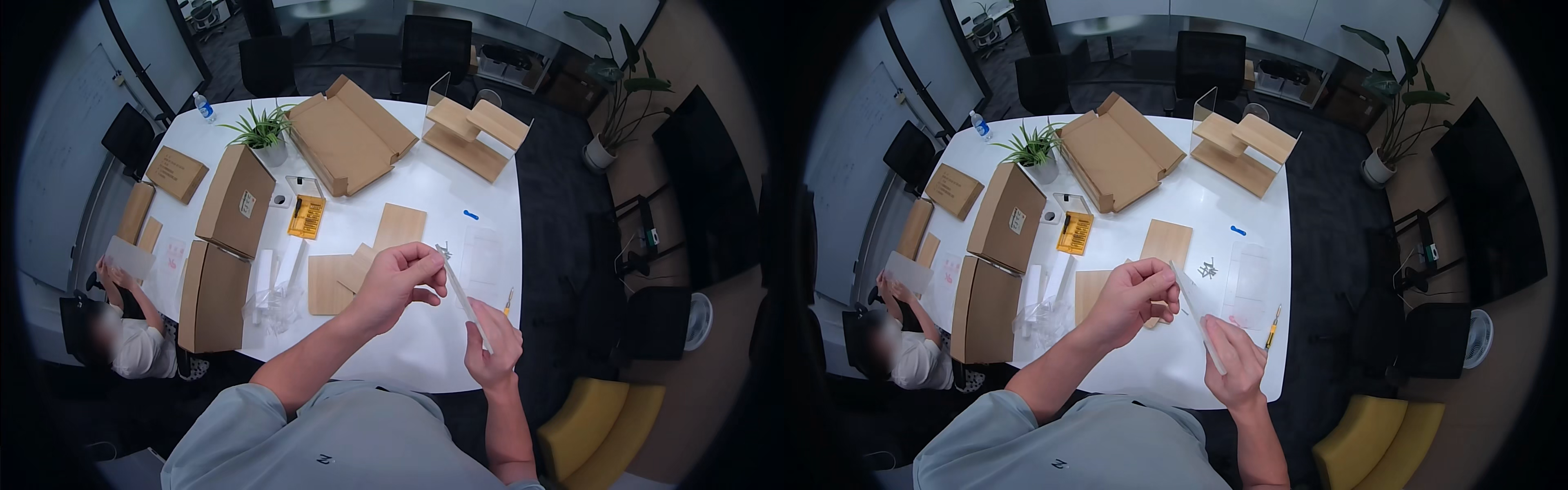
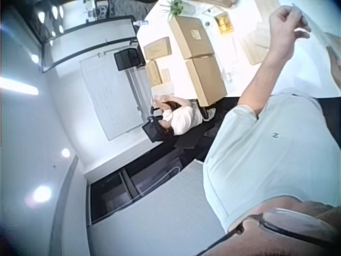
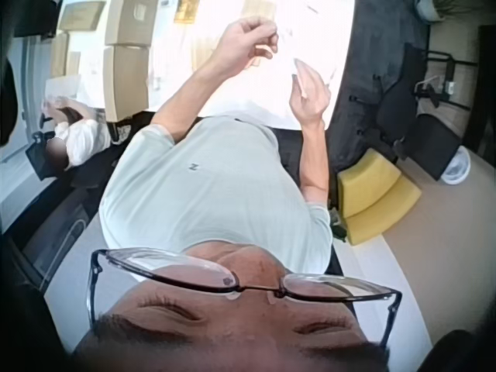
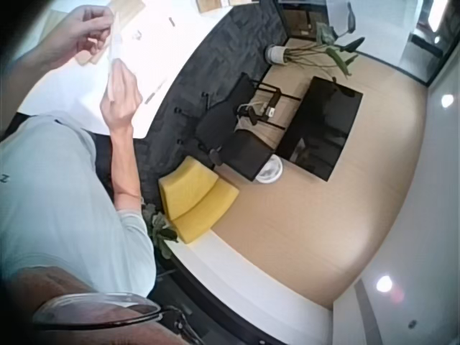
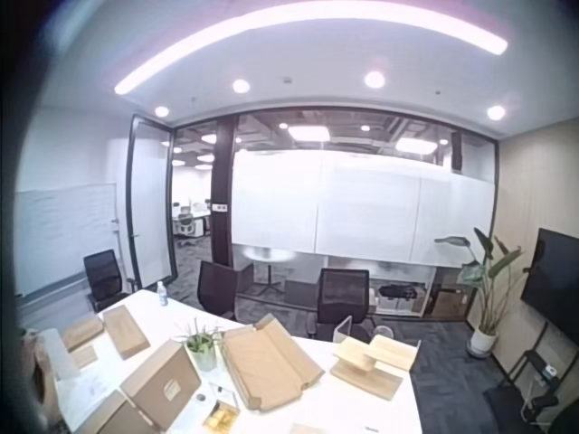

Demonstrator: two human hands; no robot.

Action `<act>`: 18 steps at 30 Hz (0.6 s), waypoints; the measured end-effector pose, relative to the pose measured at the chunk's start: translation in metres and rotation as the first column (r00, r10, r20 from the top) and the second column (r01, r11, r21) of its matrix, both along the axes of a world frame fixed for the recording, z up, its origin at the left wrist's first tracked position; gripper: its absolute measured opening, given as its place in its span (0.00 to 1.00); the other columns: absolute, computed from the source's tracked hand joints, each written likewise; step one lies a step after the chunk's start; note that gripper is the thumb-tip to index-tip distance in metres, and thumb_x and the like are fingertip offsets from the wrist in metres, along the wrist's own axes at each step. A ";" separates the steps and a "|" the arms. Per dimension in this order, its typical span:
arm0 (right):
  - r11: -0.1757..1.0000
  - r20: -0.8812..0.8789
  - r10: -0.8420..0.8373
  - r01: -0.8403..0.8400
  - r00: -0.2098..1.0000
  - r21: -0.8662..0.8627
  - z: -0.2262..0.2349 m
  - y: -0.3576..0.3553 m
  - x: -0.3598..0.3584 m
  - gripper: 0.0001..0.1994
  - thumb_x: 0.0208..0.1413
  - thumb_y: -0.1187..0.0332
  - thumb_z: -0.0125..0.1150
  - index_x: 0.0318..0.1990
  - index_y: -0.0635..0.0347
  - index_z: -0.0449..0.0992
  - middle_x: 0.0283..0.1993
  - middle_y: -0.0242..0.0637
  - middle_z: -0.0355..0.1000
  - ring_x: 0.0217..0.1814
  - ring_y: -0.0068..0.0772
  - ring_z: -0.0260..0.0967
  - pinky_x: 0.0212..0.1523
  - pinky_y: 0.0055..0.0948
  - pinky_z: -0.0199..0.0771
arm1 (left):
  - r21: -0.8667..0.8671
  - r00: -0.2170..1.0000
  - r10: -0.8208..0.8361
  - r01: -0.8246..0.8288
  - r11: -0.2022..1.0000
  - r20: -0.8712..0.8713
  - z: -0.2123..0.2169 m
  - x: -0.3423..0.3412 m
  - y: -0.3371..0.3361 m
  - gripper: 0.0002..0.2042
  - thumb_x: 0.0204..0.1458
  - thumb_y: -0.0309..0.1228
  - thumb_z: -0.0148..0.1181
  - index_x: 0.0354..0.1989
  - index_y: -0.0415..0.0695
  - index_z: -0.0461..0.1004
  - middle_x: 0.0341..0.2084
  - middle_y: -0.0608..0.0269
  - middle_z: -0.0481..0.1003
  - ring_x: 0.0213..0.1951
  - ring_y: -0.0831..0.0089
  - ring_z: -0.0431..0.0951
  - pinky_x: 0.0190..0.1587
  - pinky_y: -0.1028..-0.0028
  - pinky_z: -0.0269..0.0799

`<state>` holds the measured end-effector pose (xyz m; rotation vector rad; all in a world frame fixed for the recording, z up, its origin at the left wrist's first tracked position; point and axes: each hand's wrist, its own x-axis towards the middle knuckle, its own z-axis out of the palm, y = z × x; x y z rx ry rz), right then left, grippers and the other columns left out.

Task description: The person unpacks flat-pack furniture components from cardboard boxes on a white table. They remove protective plastic film from wooden panels and clear acrylic sheets, then use a screwdriver to attach hardware to the wooden pieces. A second person assists by unpacking and organizing parts in the background.

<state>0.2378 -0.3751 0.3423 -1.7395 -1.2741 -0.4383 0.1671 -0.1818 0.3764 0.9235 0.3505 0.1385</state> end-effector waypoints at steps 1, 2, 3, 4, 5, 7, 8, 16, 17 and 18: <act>1.000 0.002 -0.001 0.001 1.000 -0.006 0.000 0.000 0.000 0.17 0.47 0.86 0.60 0.48 0.71 0.75 0.41 0.52 0.78 0.39 0.47 0.79 0.38 0.32 0.79 | -0.002 1.000 0.002 -0.002 1.000 0.015 -0.002 0.000 0.001 0.08 0.62 0.35 0.55 0.35 0.43 0.72 0.26 0.66 0.75 0.29 0.78 0.77 0.32 0.77 0.75; 1.000 -0.003 -0.001 0.001 1.000 -0.002 0.000 0.000 -0.001 0.17 0.47 0.86 0.60 0.48 0.71 0.75 0.41 0.52 0.78 0.39 0.47 0.79 0.38 0.32 0.79 | -0.003 1.000 0.003 -0.003 1.000 0.030 -0.004 0.000 0.001 0.08 0.62 0.35 0.55 0.35 0.43 0.72 0.26 0.66 0.75 0.29 0.78 0.77 0.32 0.77 0.75; 1.000 -0.008 0.000 0.000 1.000 0.002 -0.001 0.001 -0.002 0.17 0.47 0.87 0.59 0.48 0.71 0.75 0.41 0.52 0.78 0.39 0.47 0.79 0.38 0.32 0.79 | 0.001 0.999 0.008 -0.008 1.000 0.038 -0.005 0.001 0.001 0.08 0.62 0.34 0.55 0.35 0.43 0.72 0.26 0.65 0.75 0.29 0.78 0.77 0.32 0.77 0.75; 1.000 -0.013 0.000 0.000 1.000 0.007 -0.001 0.002 -0.002 0.18 0.47 0.87 0.59 0.48 0.71 0.75 0.41 0.52 0.78 0.39 0.47 0.79 0.39 0.32 0.79 | 0.006 0.999 0.013 -0.013 1.000 0.045 -0.006 0.001 0.001 0.08 0.62 0.34 0.55 0.34 0.43 0.72 0.26 0.65 0.75 0.29 0.78 0.77 0.33 0.77 0.76; 1.000 -0.016 -0.009 0.009 1.000 0.014 -0.002 0.002 -0.003 0.17 0.47 0.87 0.59 0.48 0.71 0.75 0.41 0.52 0.78 0.39 0.48 0.79 0.39 0.32 0.79 | 0.010 0.998 0.017 -0.018 1.000 0.053 -0.006 0.001 0.001 0.08 0.62 0.33 0.55 0.34 0.43 0.71 0.26 0.65 0.75 0.29 0.78 0.77 0.33 0.76 0.76; 0.999 -0.023 -0.026 0.026 0.999 0.027 -0.006 0.004 -0.005 0.17 0.47 0.87 0.59 0.48 0.72 0.75 0.40 0.52 0.78 0.39 0.48 0.79 0.40 0.32 0.80 | 0.005 0.998 0.052 -0.052 0.999 0.041 -0.008 0.002 -0.002 0.06 0.61 0.31 0.54 0.33 0.43 0.71 0.26 0.65 0.75 0.28 0.78 0.77 0.33 0.76 0.76; 0.998 -0.018 -0.043 0.044 0.999 0.041 -0.008 0.005 -0.007 0.19 0.45 0.87 0.60 0.48 0.71 0.75 0.40 0.51 0.78 0.39 0.47 0.79 0.39 0.32 0.80 | 0.003 0.997 0.069 -0.069 0.998 0.035 -0.009 0.003 -0.004 0.06 0.61 0.30 0.53 0.33 0.43 0.70 0.26 0.65 0.75 0.28 0.78 0.76 0.33 0.76 0.76; 0.989 -0.038 -0.138 0.140 0.990 0.047 -0.018 0.013 -0.021 0.22 0.39 0.89 0.62 0.47 0.70 0.77 0.39 0.48 0.78 0.37 0.44 0.79 0.37 0.31 0.80 | -0.304 0.996 0.078 -0.089 0.948 -0.049 -0.021 0.002 -0.010 0.05 0.60 0.29 0.48 0.33 0.44 0.68 0.28 0.65 0.73 0.33 0.75 0.77 0.38 0.70 0.78; 0.990 -0.034 -0.132 0.134 0.991 0.048 -0.019 0.011 -0.019 0.22 0.39 0.89 0.62 0.47 0.71 0.77 0.39 0.48 0.78 0.37 0.44 0.79 0.37 0.31 0.80 | -0.322 0.998 0.062 -0.066 0.944 -0.021 -0.022 0.001 -0.007 0.05 0.60 0.30 0.47 0.33 0.44 0.68 0.28 0.65 0.73 0.34 0.75 0.77 0.39 0.69 0.79; 0.991 -0.030 -0.126 0.128 0.992 0.048 -0.019 0.011 -0.018 0.21 0.39 0.89 0.62 0.47 0.71 0.77 0.39 0.48 0.78 0.37 0.44 0.79 0.37 0.31 0.80 | -0.282 0.999 0.050 -0.052 0.958 -0.015 -0.020 0.002 -0.004 0.09 0.62 0.35 0.50 0.33 0.44 0.68 0.27 0.65 0.73 0.34 0.76 0.77 0.39 0.70 0.79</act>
